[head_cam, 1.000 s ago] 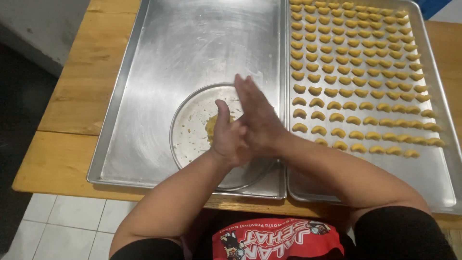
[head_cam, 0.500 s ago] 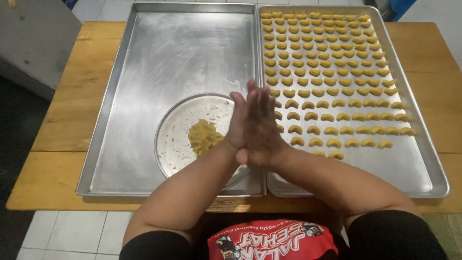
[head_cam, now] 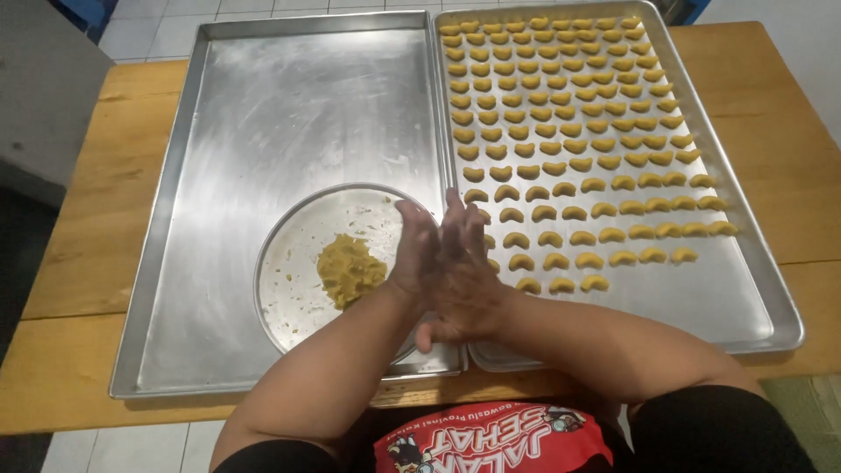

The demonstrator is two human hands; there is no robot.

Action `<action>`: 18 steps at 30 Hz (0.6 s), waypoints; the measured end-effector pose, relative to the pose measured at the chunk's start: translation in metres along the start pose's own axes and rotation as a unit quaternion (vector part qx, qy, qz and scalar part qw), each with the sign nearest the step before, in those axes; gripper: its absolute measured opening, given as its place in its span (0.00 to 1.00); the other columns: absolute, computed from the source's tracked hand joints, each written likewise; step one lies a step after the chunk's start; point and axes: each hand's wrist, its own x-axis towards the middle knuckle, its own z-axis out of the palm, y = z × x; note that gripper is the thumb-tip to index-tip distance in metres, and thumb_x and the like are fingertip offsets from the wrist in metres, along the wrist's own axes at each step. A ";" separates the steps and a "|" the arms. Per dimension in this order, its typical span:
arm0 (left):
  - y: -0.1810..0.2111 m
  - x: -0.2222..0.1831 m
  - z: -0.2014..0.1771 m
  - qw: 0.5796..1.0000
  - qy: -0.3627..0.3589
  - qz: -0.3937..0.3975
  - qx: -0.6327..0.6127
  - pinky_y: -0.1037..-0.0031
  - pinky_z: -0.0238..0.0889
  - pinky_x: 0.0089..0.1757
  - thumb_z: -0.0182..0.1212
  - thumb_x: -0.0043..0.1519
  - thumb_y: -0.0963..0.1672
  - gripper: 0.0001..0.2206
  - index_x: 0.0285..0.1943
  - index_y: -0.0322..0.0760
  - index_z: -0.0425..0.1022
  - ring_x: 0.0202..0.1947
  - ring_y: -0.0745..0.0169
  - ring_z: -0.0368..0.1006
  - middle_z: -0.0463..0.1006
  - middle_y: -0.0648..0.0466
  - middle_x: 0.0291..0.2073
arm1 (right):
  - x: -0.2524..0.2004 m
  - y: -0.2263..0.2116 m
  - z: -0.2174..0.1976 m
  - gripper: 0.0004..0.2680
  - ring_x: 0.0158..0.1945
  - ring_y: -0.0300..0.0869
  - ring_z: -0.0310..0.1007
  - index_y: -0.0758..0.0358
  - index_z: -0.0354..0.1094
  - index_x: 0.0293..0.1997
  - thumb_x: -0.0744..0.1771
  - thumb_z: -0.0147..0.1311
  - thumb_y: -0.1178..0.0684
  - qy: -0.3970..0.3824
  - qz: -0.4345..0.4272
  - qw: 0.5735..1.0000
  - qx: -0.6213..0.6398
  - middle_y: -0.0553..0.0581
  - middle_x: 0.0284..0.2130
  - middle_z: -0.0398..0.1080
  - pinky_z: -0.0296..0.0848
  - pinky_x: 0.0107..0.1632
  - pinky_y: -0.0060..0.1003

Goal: Forming crescent-shaped cookies from dough and placing them on a baking tray

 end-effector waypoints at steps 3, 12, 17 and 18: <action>0.056 -0.005 0.028 0.945 0.168 -0.263 -0.100 0.64 0.59 0.63 0.40 0.42 0.74 0.42 0.60 0.67 0.71 0.56 0.63 0.72 0.77 0.65 0.49 | -0.003 0.035 0.001 0.45 0.76 0.72 0.29 0.66 0.22 0.78 0.62 0.27 0.17 -0.112 0.148 0.975 -0.122 0.75 0.74 0.31 0.30 0.66 0.82; 0.047 -0.016 0.032 0.934 0.195 -0.292 -0.066 0.72 0.65 0.57 0.34 0.48 0.74 0.46 0.64 0.54 0.70 0.47 0.64 0.76 0.78 0.57 0.52 | 0.012 0.004 0.002 0.52 0.77 0.62 0.03 0.74 0.18 0.77 0.59 0.18 0.10 0.003 0.053 0.997 -0.056 0.72 0.76 0.16 0.13 0.72 0.60; 0.065 0.003 0.062 0.930 0.181 -0.293 -0.126 0.83 0.73 0.36 0.37 0.41 0.76 0.47 0.70 0.70 0.59 0.28 0.72 0.76 0.77 0.65 0.55 | 0.017 0.046 -0.016 0.47 0.77 0.55 0.01 0.68 0.11 0.77 0.60 0.05 0.13 -0.056 0.192 0.971 -0.134 0.68 0.77 0.15 0.23 0.66 0.78; 0.061 -0.003 0.051 0.931 0.181 -0.291 -0.126 0.83 0.73 0.36 0.37 0.41 0.76 0.47 0.70 0.70 0.59 0.28 0.72 0.76 0.77 0.65 0.55 | 0.021 0.050 -0.018 0.47 0.77 0.55 0.01 0.68 0.11 0.77 0.60 0.05 0.13 -0.058 0.190 0.971 -0.133 0.68 0.77 0.15 0.23 0.66 0.78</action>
